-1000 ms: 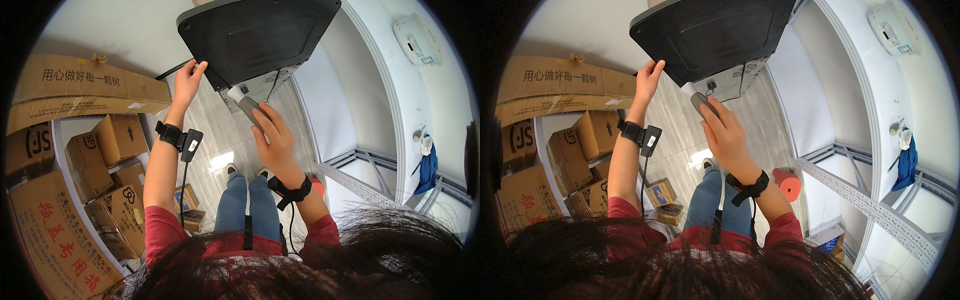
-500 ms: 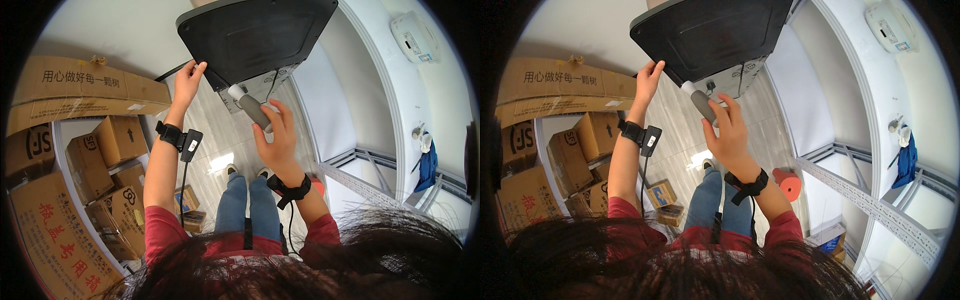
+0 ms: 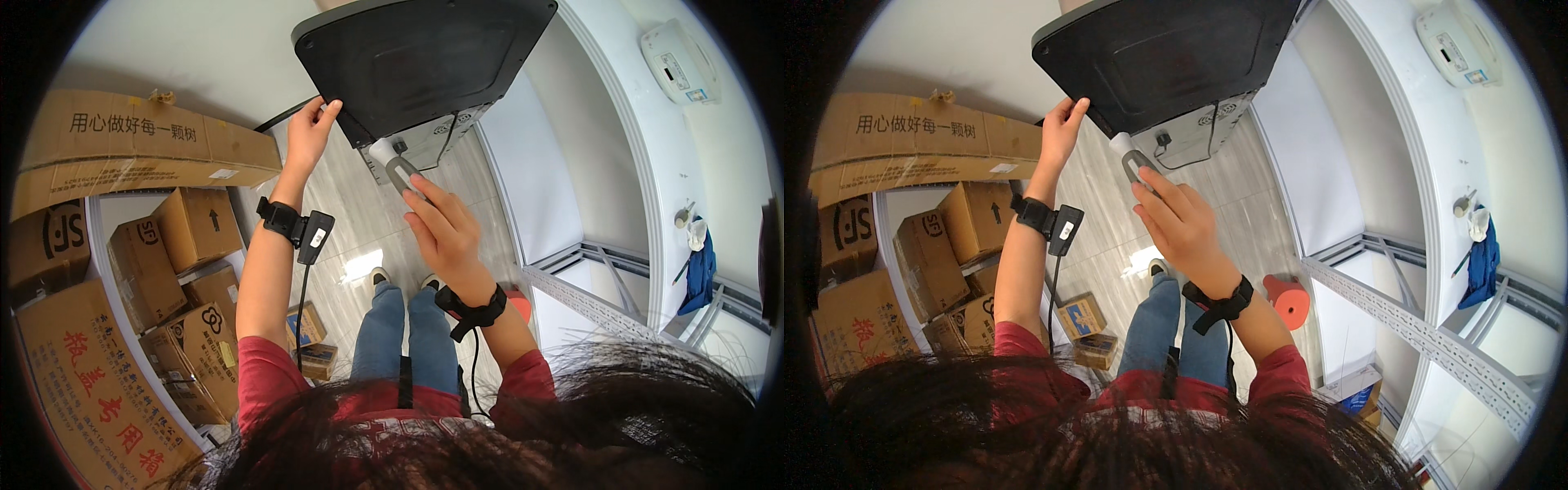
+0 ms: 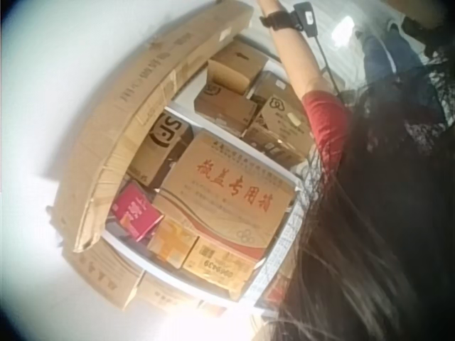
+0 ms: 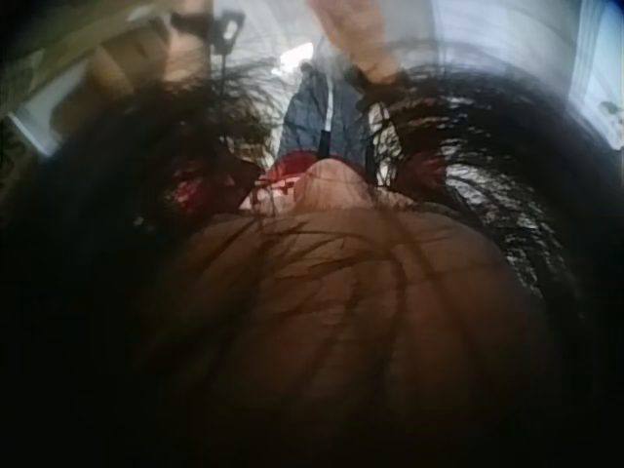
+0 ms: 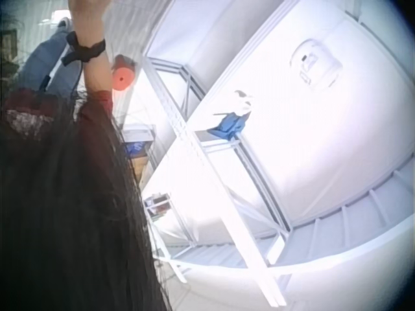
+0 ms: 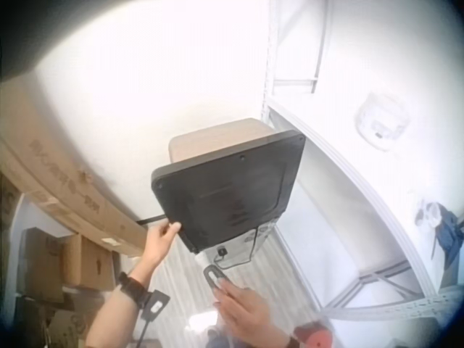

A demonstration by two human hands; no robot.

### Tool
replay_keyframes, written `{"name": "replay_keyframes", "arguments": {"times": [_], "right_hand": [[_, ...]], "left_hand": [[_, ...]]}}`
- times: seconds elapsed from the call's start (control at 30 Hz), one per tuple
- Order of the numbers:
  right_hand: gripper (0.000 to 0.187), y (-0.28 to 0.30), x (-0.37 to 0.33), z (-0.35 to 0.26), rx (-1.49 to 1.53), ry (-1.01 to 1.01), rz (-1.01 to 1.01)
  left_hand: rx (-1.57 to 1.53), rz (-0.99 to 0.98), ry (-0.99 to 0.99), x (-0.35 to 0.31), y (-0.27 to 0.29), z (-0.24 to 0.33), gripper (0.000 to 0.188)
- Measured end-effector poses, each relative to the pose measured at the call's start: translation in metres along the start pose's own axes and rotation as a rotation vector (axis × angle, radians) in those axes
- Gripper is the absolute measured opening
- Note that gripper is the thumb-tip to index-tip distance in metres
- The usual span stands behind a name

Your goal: The person uses a screwdriver to fasten screws on the back panel of a black electronic device mounted on a wall. They repeatedly insert and tighten screws at multiple locations, occasionally adjusting their grip and position to reach different screw holes.

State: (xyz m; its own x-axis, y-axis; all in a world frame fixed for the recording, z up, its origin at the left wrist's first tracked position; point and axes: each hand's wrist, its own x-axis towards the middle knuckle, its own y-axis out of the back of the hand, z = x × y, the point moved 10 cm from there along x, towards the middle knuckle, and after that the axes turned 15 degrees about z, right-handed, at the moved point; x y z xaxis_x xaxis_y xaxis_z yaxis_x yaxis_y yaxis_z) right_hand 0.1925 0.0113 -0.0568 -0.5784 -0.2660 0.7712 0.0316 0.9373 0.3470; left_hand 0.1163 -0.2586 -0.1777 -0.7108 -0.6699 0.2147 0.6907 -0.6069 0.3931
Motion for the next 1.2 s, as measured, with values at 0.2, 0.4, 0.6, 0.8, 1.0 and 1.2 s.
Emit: {"name": "replay_keyframes", "arguments": {"times": [0.2,0.4,0.6,0.8,1.0,1.2], "right_hand": [[0.040,0.010,0.004,0.002,-0.010,-0.107,0.211],[0.041,-0.002,-0.006,-0.002,-0.060,-0.008,-0.007],[0.041,0.000,-0.003,-0.002,-0.032,0.023,0.015],[0.051,0.005,-0.003,0.011,-0.071,-0.191,0.040],[0.048,-0.005,-0.014,0.018,-0.009,-0.231,-0.059],[0.060,-0.010,-0.017,0.026,-0.066,-0.328,-0.052]], "left_hand": [[-0.041,0.013,0.028,0.000,-0.002,-0.005,0.040],[-0.039,0.027,0.011,0.000,-0.001,-0.003,0.041],[-0.012,0.010,0.018,-0.001,-0.001,-0.002,0.042],[-0.002,0.019,0.035,-0.001,0.001,-0.004,0.044],[0.024,0.006,0.028,-0.001,0.000,-0.002,0.044],[-0.032,0.024,0.008,0.000,-0.002,-0.007,0.043]]}}
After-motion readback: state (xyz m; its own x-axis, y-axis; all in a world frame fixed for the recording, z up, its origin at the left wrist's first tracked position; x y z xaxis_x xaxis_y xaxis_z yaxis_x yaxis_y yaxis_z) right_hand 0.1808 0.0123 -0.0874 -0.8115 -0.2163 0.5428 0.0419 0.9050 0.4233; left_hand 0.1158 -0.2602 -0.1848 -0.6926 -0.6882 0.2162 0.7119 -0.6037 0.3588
